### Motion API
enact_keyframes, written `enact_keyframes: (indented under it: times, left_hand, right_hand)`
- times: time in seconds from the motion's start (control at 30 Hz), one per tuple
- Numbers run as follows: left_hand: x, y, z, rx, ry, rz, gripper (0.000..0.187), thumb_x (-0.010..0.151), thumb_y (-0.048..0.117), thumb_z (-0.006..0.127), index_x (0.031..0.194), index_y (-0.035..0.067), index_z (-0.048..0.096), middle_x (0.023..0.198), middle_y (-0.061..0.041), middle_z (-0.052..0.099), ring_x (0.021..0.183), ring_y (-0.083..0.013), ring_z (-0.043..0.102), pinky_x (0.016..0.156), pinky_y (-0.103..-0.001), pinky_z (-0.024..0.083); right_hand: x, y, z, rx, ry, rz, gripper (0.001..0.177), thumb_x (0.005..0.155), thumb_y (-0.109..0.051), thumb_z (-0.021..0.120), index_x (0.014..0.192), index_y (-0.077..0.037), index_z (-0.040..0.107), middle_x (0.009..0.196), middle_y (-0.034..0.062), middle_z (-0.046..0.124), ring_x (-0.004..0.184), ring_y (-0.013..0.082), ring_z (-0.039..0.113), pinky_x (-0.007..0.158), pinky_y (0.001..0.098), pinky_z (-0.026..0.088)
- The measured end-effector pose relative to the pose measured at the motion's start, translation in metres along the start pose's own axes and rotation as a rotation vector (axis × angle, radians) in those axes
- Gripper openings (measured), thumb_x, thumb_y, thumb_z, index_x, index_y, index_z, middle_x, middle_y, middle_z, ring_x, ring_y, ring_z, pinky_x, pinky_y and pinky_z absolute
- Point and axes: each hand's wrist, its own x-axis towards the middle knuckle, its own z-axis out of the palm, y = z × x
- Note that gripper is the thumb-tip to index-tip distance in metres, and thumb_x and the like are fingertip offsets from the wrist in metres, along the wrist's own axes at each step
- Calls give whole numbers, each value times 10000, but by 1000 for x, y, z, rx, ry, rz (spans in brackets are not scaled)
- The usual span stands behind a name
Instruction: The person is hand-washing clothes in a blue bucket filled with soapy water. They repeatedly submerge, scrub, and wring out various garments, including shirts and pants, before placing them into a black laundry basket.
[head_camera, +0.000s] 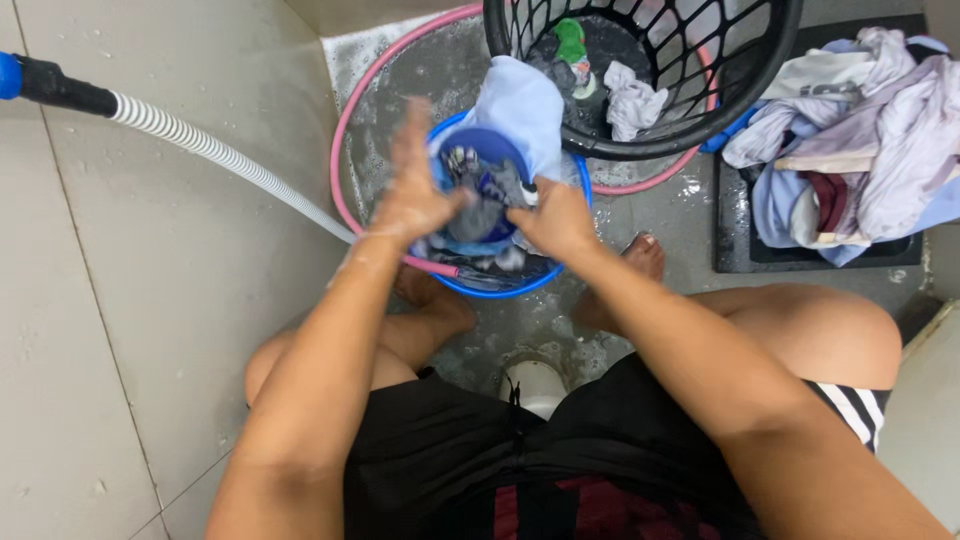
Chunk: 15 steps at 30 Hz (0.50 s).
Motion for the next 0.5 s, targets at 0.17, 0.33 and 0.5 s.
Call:
enact_keyframes:
  times: [0.17, 0.33, 0.5]
  left_hand:
    - [2, 18, 29, 185, -440, -248, 1519, 583, 327, 1033, 1633, 292, -64, 1616, -405, 40, 1476, -588, 227, 1213, -534, 295]
    - [21, 20, 55, 344, -545, -425, 1538, 616, 339, 979, 1590, 234, -206, 1616, -427, -28, 1437, -604, 279, 1185, -544, 332]
    - [39, -2, 78, 342, -602, -520, 1318, 752, 239, 811, 1637, 192, -166, 1530, -345, 270, 1407, -492, 426, 1186, -504, 367]
  right_hand:
    - [8, 42, 44, -170, -107, 39, 633, 853, -320, 788, 1255, 108, 551, 1141, 347, 669, 1125, 493, 627, 1009, 516, 486]
    - [24, 45, 53, -215, -296, 222, 759, 867, -394, 727, 1423, 23, 421, 1300, 323, 595, 1222, 467, 575, 1036, 512, 453]
    - [47, 46, 57, -315, -497, 347, 752, 904, -551, 640, 1419, -18, 507, 1406, 266, 574, 1308, 404, 568, 1105, 481, 441]
